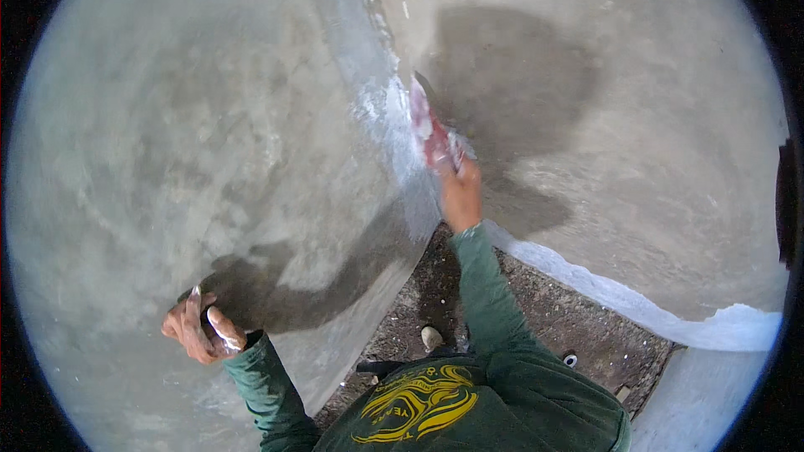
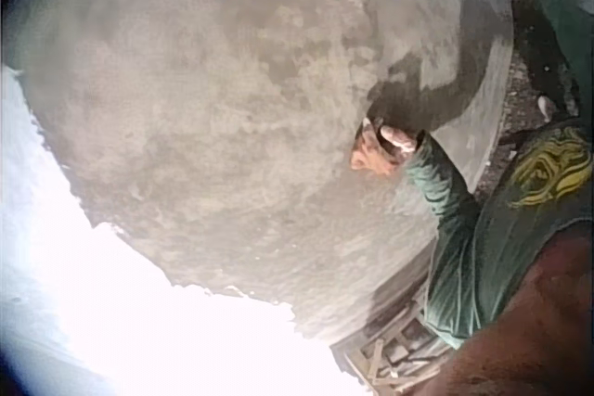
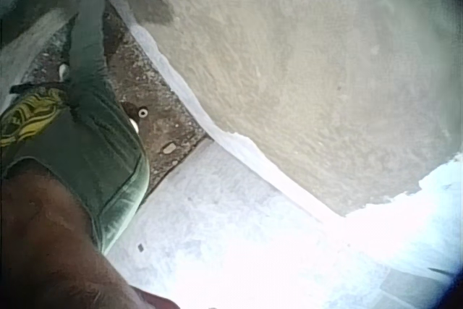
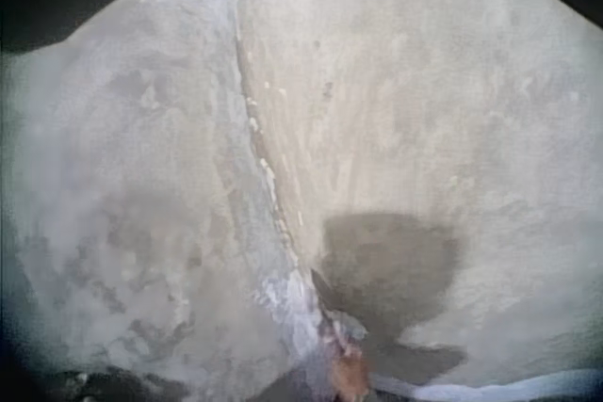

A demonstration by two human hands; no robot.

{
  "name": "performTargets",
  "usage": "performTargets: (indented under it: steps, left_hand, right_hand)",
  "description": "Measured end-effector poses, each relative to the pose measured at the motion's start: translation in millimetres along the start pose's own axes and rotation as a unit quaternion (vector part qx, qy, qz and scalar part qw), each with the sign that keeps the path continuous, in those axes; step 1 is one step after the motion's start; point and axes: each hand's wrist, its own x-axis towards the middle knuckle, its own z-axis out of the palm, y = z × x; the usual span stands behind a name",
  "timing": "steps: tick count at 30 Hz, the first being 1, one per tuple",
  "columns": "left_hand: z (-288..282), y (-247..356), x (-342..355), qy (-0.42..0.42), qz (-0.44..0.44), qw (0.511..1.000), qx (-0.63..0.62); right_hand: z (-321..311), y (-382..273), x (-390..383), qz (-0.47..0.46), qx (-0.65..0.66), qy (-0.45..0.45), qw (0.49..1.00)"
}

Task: Applying and smoothing wall filler or plaster onto a wall corner and seam using a putty knife.

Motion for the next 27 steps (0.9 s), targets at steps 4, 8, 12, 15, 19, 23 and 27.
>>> performTargets:
  steps: [4,8,12,15,19,23,27]
  left_hand:
    - [-1,-1,0,-0.007,0.001,1.0,0.003]
    - [-4,-3,-2,-0.009,-0.001,1.0,0.003]
    - [-4,0,-1,-0.02,0.003,1.0,0.021]
    - [-6,-1,-2,-0.027,0.003,0.999,0.035]
    - [-1,3,1,-0.025,-0.002,0.999,0.028]
    - [-2,1,-2,-0.011,-0.017,1.0,0.018]
    - [-1,1,-4,-0.01,-0.025,1.0,0.009]
  right_hand:
    - [4,74,36,-0.051,-0.105,-0.045,0.992]
    - [25,86,44,-0.001,-0.103,-0.028,0.994]
    - [32,89,52,0.012,-0.09,-0.045,0.995]
    - [34,63,44,-0.055,-0.097,-0.018,0.994]
    - [30,67,56,-0.03,-0.068,-0.085,0.994]
    - [32,5,39,-0.046,0.002,-0.129,0.991]
    - [40,3,24,-0.13,0.01,-0.146,0.981]
